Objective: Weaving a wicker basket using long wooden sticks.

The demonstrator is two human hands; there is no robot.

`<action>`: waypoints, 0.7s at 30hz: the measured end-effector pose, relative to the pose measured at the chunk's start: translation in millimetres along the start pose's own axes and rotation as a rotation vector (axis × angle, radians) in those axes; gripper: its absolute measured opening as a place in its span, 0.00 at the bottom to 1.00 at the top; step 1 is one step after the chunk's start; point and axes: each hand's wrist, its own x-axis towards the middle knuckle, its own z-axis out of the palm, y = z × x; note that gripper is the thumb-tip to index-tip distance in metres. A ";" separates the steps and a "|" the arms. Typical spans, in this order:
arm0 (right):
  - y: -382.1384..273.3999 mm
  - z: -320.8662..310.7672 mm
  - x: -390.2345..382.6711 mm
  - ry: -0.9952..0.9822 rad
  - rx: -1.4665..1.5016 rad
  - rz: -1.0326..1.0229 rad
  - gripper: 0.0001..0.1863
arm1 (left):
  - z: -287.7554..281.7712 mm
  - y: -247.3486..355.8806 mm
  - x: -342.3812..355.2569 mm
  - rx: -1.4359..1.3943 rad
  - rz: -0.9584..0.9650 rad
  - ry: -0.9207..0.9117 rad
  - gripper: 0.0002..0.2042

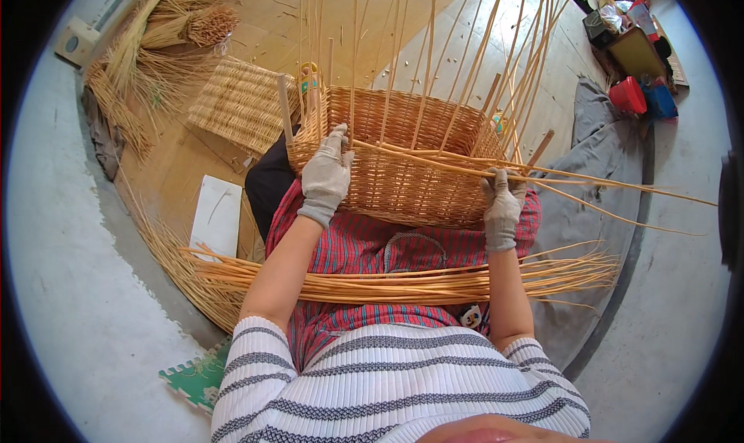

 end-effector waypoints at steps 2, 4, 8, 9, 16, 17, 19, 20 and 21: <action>-0.3 -4.1 11.4 -0.049 0.010 0.015 0.09 | 3.8 5.8 5.9 -0.197 0.082 0.141 0.22; 5.4 -6.2 18.5 -0.033 -0.010 -0.001 0.08 | 8.0 34.3 20.8 -0.181 0.105 0.083 0.19; -2.4 12.3 6.1 -0.088 -0.029 -0.085 0.08 | 17.7 42.0 50.7 -0.426 -0.298 -0.501 0.16; -7.8 17.6 8.0 -0.110 -0.027 -0.150 0.08 | 11.9 45.9 52.2 -0.510 -0.414 -0.716 0.18; -49.2 239.4 84.1 -0.650 -0.385 -0.763 0.23 | 61.9 44.9 32.2 -0.325 -0.165 -0.219 0.26; -38.7 258.1 92.7 -0.622 -0.515 -0.820 0.21 | 63.3 51.6 36.1 -0.345 -0.342 -0.311 0.29; -25.0 280.7 69.2 -0.446 -0.277 -0.562 0.19 | 54.7 48.1 42.4 -0.337 -0.443 -0.402 0.30; -19.5 283.2 52.9 -0.278 -0.059 -0.288 0.18 | 53.7 41.7 38.9 -0.279 -0.425 -0.336 0.28; -20.3 272.9 44.0 -0.397 0.091 -0.474 0.19 | 54.9 35.6 36.3 -0.221 -0.407 -0.276 0.26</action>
